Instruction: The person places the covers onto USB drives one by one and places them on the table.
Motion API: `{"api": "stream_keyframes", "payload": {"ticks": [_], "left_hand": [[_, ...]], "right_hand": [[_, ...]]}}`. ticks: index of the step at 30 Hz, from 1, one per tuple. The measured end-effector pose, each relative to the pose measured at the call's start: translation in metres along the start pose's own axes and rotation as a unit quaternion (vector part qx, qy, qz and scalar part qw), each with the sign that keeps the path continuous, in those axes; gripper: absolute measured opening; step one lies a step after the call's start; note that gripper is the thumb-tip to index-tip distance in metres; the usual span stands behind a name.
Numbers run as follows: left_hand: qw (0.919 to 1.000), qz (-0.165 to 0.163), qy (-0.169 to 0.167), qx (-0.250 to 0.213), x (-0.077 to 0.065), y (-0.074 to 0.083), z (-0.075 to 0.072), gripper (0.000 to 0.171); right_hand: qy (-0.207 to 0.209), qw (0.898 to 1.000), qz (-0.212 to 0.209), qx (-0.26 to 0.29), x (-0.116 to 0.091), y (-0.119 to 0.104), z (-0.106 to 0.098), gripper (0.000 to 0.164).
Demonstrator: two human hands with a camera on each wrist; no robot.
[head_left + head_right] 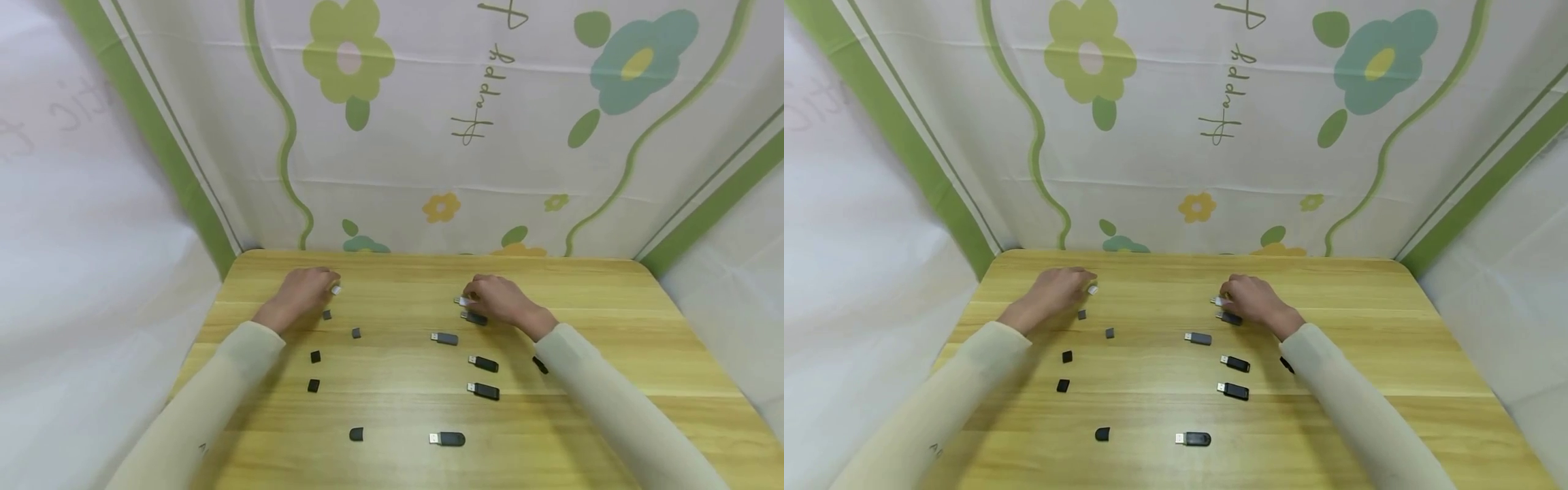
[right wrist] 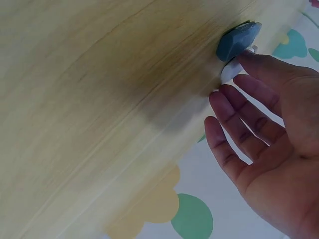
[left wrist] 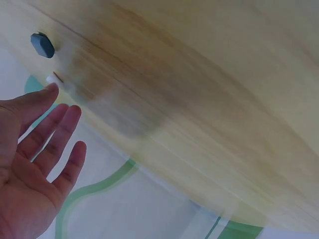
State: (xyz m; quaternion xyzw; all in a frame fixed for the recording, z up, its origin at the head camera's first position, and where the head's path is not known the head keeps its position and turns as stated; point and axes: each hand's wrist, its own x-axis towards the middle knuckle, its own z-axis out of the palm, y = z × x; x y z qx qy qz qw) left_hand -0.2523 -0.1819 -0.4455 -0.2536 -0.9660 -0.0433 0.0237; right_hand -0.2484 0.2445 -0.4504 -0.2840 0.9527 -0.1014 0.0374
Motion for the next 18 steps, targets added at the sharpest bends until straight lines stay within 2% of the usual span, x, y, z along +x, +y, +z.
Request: {"api": "stream_keyframes", "payload": {"ticks": [5,9,13,18], "left_hand": [[0.9997,0.002,-0.024,0.007,0.0056,0.0018,0.0019,0.017],[0.9992,0.002,-0.038,0.011,0.0065,0.0038,0.0018,0.021],[0.9994,0.003,-0.035,0.001,0.0076,0.0046,0.0016,0.022],[0.9995,-0.001,-0.023,-0.022,0.0104,0.0037,0.0017,0.013]], "right_hand": [[0.002,1.000,-0.009,-0.002,0.0012,-0.0014,-0.0002,0.015],[-0.001,1.000,-0.013,-0.006,0.0028,-0.0024,-0.0002,0.009],[-0.001,1.000,-0.016,-0.008,0.0039,-0.0011,0.0012,0.005],[0.001,1.000,-0.014,-0.007,0.0036,0.0010,0.0018,0.004]]}}
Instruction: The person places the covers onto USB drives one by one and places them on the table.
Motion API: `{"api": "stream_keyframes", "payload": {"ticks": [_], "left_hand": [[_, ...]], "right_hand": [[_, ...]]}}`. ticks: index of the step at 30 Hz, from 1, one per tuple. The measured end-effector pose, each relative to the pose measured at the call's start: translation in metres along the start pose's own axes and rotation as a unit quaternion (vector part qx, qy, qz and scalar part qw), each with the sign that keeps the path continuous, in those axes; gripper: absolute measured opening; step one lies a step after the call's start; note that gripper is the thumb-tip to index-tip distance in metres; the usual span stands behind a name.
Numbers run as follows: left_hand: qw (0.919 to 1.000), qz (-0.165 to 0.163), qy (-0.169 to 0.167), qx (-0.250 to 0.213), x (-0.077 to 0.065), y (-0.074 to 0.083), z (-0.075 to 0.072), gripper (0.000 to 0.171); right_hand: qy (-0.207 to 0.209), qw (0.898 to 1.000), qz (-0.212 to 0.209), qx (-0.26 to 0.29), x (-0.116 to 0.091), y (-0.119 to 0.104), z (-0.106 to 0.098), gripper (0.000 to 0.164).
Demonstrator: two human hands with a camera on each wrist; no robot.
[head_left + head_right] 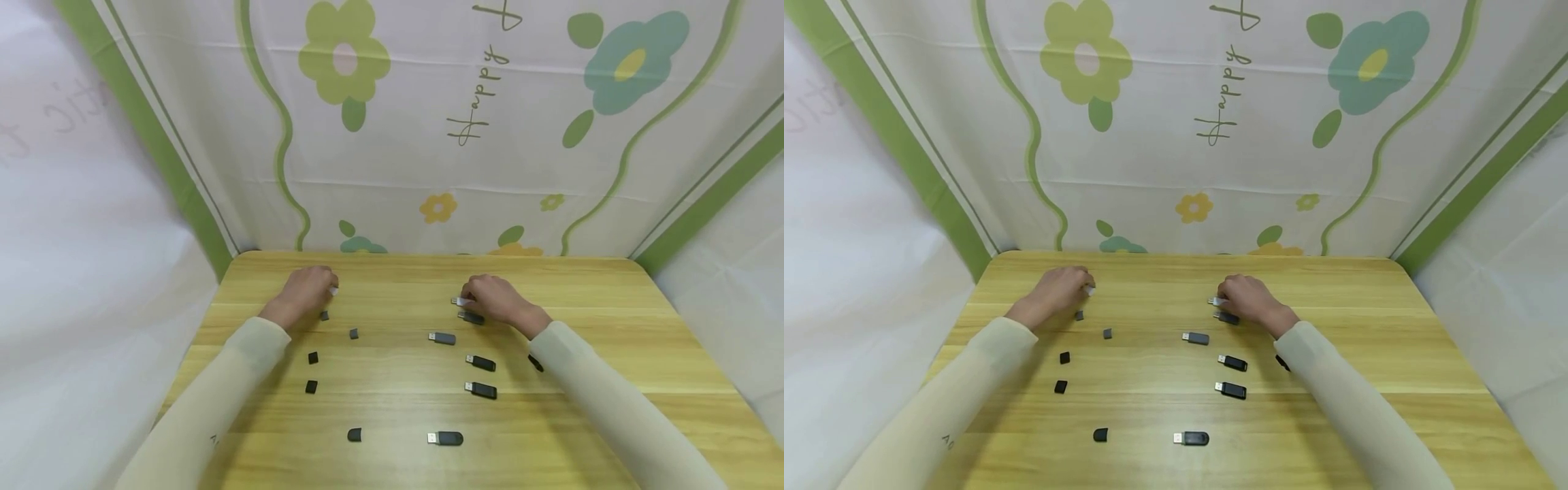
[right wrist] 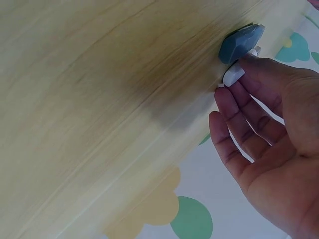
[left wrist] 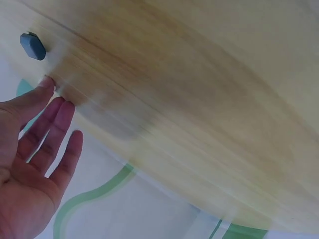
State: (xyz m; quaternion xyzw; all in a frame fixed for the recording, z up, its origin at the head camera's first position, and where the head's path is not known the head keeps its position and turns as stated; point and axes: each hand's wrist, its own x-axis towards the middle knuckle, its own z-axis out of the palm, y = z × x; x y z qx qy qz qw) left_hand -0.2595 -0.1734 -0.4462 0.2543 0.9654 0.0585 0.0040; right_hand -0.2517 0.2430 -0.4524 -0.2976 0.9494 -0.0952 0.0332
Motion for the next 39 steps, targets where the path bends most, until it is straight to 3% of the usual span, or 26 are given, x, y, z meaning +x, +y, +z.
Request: {"api": "stream_keyframes", "payload": {"ticks": [10,18,29,39], "left_hand": [[0.9999,0.001,0.013,-0.010,0.003,-0.004,0.003,0.017],[0.9997,-0.011,0.004,-0.023,0.004,-0.001,0.000,0.033],[0.9996,0.005,-0.017,-0.021,0.010,0.005,-0.005,0.027],[0.9996,0.004,-0.012,-0.026,0.016,0.013,-0.004,0.019]], "right_hand": [[-0.002,1.000,-0.006,0.019,0.001,0.003,0.001,0.004],[-0.003,1.000,-0.021,0.013,0.003,0.004,0.001,0.006],[0.004,0.999,-0.036,0.003,0.005,0.000,0.002,0.004],[-0.005,0.999,-0.042,0.000,0.011,-0.012,-0.004,0.004]]}}
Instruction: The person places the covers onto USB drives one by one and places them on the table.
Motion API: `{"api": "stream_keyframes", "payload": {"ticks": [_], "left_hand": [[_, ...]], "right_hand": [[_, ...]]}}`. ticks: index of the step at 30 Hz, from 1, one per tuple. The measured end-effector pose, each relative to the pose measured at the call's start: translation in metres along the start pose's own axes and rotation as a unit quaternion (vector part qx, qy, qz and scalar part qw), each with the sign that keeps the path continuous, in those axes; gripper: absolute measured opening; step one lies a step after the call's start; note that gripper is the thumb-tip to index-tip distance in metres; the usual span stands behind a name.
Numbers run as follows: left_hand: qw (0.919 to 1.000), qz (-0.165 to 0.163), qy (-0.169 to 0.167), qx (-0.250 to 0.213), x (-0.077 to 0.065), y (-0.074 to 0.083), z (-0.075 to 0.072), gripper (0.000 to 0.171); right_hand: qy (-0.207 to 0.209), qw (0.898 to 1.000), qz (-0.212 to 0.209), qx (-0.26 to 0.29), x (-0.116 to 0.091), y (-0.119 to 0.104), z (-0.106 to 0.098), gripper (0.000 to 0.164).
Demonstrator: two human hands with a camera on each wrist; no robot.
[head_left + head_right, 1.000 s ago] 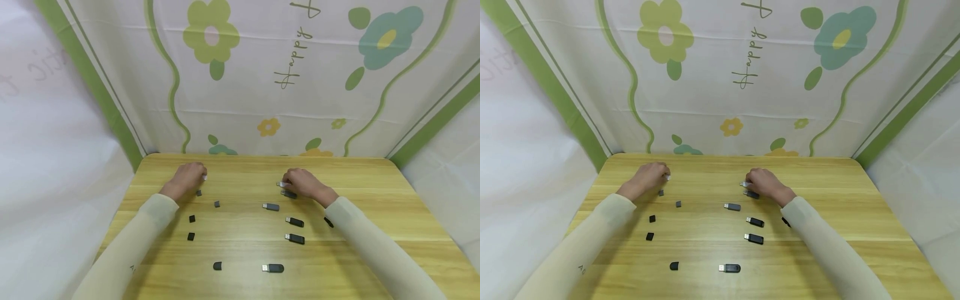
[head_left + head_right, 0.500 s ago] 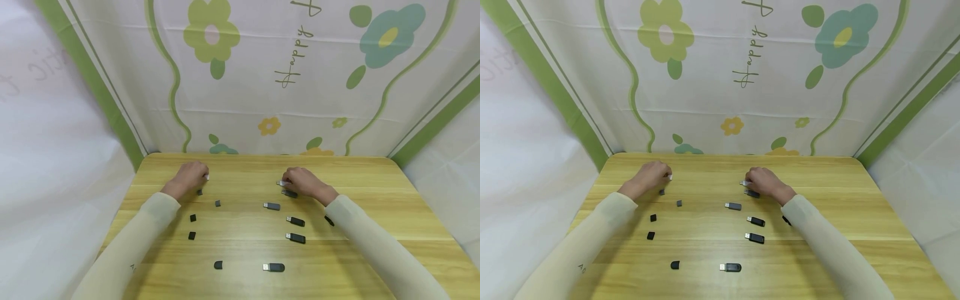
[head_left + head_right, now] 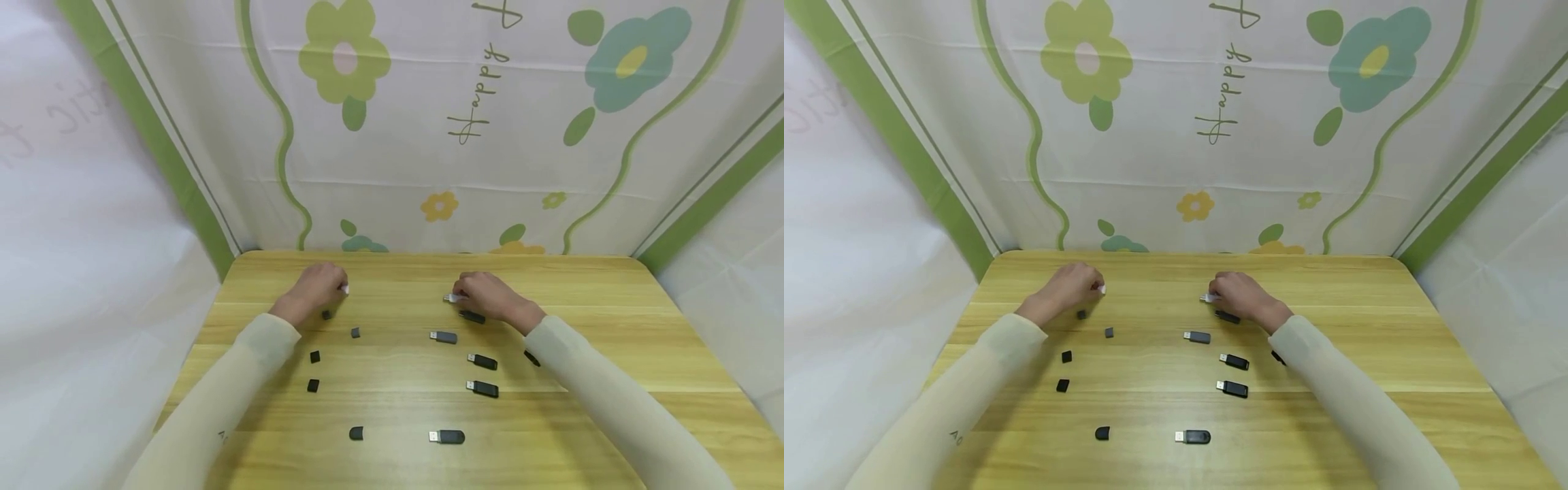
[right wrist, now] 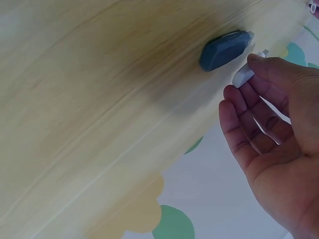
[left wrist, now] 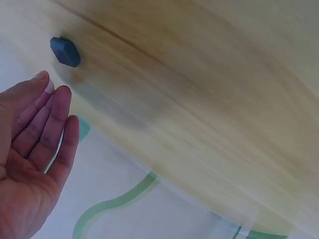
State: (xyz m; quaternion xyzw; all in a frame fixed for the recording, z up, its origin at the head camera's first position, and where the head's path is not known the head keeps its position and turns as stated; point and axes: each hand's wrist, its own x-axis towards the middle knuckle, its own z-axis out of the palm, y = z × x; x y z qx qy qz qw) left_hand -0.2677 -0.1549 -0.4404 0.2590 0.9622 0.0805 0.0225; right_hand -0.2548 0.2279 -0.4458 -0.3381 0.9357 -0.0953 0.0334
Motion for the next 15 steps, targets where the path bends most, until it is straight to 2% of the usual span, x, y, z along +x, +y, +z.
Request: {"api": "stream_keyframes", "payload": {"ticks": [8,15], "left_hand": [[0.9999,0.000,-0.007,-0.011,0.005,0.010,-0.003,0.031],[0.9999,0.016,-0.004,0.001,0.012,0.018,0.001,0.019]], "right_hand": [[-0.001,1.000,-0.011,-0.008,0.009,-0.009,-0.001,0.006],[0.010,1.000,-0.026,-0.010,0.018,-0.021,-0.005,0.004]]}}
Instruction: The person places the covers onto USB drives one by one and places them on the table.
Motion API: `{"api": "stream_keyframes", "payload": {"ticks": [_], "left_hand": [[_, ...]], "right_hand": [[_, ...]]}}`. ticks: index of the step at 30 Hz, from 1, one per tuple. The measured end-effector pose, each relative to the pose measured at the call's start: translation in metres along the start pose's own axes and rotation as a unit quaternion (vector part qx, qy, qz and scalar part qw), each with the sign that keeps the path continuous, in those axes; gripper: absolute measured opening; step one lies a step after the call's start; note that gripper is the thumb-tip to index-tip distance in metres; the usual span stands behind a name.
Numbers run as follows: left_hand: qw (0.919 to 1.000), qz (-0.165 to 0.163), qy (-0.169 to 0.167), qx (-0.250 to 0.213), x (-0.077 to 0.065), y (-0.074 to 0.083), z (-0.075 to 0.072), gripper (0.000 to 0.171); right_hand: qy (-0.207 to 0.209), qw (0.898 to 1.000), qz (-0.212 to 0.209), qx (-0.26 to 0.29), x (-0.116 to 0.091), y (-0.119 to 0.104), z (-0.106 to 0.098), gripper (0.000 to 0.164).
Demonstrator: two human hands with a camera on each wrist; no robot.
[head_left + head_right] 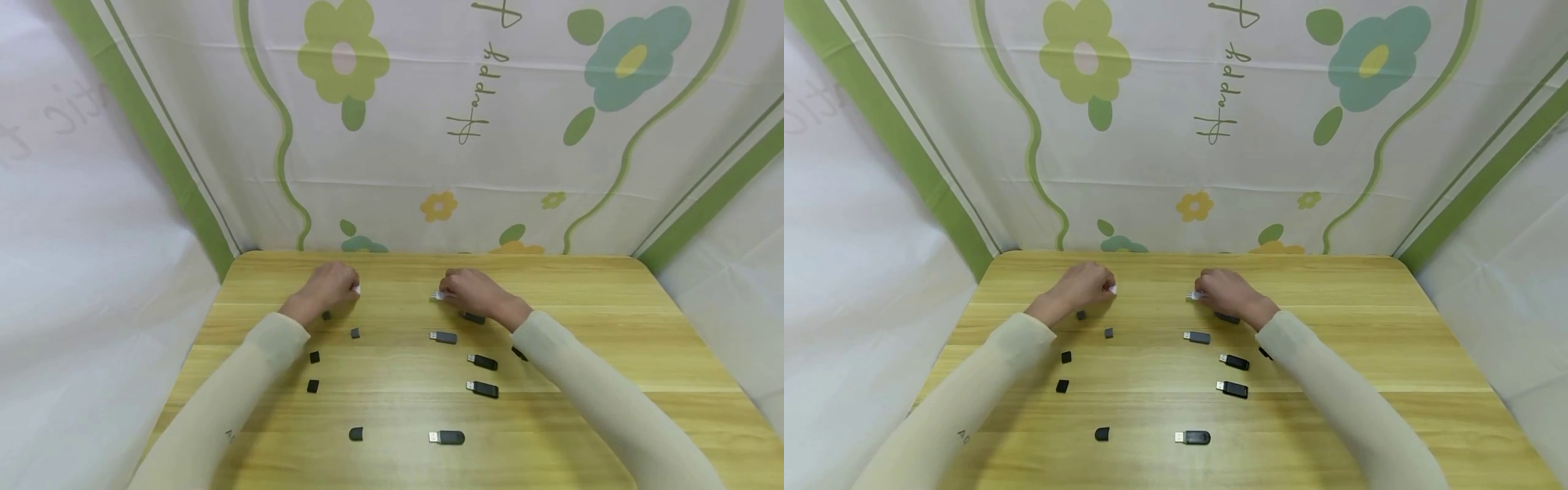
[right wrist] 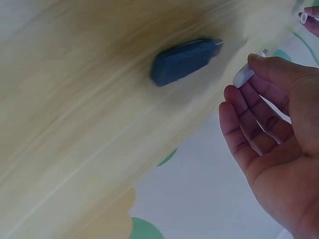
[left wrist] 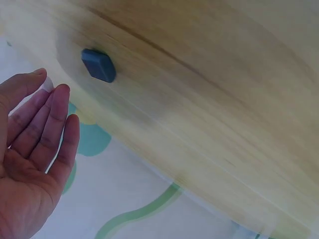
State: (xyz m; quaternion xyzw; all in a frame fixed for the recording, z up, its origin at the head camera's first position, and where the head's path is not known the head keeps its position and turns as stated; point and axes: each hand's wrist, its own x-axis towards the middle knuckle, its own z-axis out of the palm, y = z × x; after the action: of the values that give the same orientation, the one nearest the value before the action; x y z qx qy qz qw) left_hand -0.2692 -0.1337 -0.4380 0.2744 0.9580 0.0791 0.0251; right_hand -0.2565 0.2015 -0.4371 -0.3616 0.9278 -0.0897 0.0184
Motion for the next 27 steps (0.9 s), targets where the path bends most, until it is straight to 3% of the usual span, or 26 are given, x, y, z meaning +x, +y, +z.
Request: {"api": "stream_keyframes", "payload": {"ticks": [27], "left_hand": [[0.9992,0.036,-0.011,-0.015,0.021,0.032,0.000,0.032]], "right_hand": [[-0.004,0.998,-0.058,-0.020,0.048,-0.033,0.007,0.008]]}}
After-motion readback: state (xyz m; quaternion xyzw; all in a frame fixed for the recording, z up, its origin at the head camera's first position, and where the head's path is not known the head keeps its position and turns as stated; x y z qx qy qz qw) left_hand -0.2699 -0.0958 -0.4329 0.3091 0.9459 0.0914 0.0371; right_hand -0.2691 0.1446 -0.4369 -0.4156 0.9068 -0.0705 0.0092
